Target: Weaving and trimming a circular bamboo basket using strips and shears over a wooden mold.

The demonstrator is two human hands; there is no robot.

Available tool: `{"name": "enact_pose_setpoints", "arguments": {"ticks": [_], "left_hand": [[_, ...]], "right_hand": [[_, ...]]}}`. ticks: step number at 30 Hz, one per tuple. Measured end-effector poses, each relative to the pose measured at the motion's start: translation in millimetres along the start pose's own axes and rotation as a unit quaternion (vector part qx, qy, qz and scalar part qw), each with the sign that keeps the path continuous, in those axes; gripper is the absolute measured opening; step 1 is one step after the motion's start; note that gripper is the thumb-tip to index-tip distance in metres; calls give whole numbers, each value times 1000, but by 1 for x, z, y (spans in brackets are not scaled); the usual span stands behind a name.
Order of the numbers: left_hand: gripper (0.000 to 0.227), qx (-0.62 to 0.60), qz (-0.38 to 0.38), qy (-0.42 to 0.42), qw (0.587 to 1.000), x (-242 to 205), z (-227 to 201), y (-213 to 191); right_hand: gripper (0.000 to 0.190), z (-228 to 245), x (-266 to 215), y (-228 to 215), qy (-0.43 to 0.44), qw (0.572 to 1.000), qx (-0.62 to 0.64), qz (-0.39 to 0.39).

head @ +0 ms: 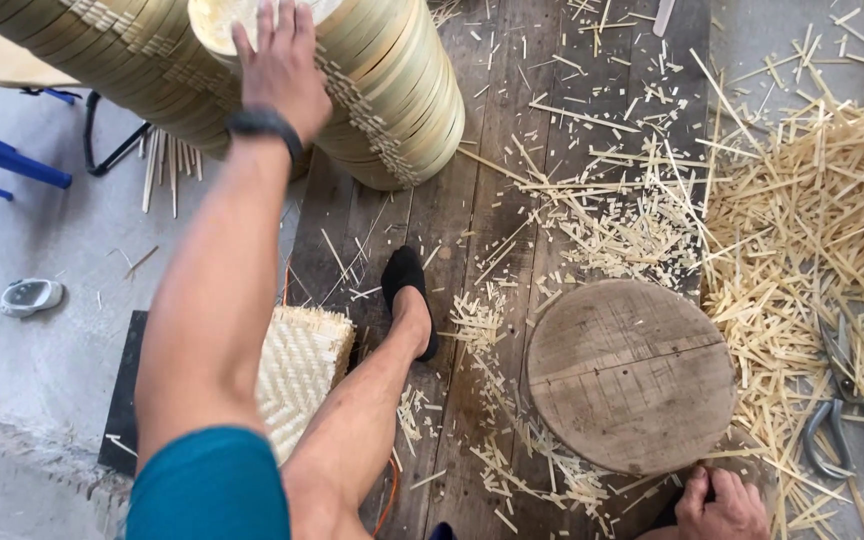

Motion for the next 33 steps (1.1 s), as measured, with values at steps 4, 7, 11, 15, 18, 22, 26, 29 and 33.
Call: {"name": "enact_pose_setpoints", "arguments": {"ticks": [4, 7, 11, 15, 18, 22, 26, 29, 33], "left_hand": [[74, 2, -44, 74, 996, -146, -28, -11], [110, 28, 256, -76, 963, -302, 8, 54], [49, 6, 417, -361, 834, -466, 49, 77], [37, -44, 322, -321, 890, -542, 92, 109], [22, -71, 259, -263, 926, -553, 107, 110], [27, 79, 171, -239, 953, -558, 150, 92], [31, 177, -99, -314, 928, -421, 102, -107], [27, 118, -69, -201, 970, -333, 48, -197], [15, -146, -58, -71, 985, -260, -86, -259]], "right_hand": [[21, -11, -9, 5, 36, 998, -31, 30], [38, -20, -3, 11, 141, 980, -49, 129], [46, 6, 36, 5, 298, 881, 316, 190], [49, 33, 34, 18, 260, 909, 186, 266], [46, 48, 15, 28, 288, 828, 284, 389], [37, 36, -1, 33, 281, 793, 331, 426], [37, 37, 8, 1, 318, 817, 282, 389], [37, 47, 13, -7, 279, 820, 359, 346], [40, 53, 45, -27, 233, 892, 270, 278]]}}
Point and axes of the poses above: each hand's wrist, its own x-axis towards the middle knuckle, its own y-axis out of the palm, z = x × y, the point moved 3 cm from there along x, towards the middle knuckle, and after that the axes turned 9 degrees about -z, right-handed, at the moved point
